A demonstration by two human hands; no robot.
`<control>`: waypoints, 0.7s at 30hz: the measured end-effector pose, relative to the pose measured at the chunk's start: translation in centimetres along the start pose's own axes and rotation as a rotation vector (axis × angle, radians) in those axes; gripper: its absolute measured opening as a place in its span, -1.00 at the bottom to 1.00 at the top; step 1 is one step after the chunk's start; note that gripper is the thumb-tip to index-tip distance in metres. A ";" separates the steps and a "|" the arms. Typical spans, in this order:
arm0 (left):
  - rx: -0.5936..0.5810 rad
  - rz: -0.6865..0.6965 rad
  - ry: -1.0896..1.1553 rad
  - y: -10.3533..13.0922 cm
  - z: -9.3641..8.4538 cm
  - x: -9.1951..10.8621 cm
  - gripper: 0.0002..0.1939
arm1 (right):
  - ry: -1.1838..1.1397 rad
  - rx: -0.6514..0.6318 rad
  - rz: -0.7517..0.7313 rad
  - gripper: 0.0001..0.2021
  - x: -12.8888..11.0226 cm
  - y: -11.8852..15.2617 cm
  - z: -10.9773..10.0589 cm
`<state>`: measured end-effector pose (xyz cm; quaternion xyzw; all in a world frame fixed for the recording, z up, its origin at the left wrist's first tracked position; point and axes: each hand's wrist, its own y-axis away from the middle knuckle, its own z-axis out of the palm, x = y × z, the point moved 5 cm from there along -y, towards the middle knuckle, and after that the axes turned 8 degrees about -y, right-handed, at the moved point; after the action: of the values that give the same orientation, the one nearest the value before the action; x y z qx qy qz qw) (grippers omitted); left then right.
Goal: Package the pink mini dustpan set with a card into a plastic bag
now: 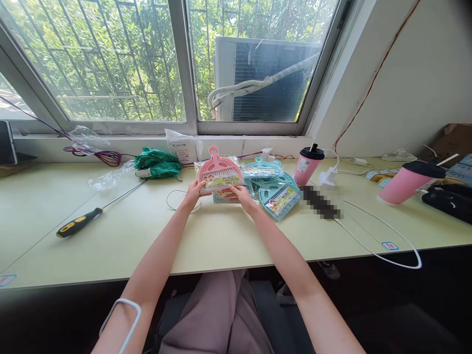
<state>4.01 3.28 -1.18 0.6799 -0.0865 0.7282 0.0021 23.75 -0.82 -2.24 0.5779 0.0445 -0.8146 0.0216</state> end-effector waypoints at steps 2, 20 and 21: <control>-0.034 -0.014 0.032 0.0 0.6 0.0 -0.49 | -0.030 0.059 -0.059 -0.72 -0.3 0.1 0.0; 0.168 -0.086 -0.158 -0.8 -3.0 -1.5 -0.72 | 0.062 0.747 -0.260 -0.45 -4.9 1.0 -10.8; 0.172 -0.076 -0.158 -0.9 -3.0 -1.5 -0.72 | 0.090 0.749 -0.248 -0.42 -4.9 1.0 -10.7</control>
<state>1.29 4.69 -2.78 0.7355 0.0024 0.6766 -0.0352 35.47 -0.87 -1.15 0.5712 -0.1855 -0.7446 -0.2913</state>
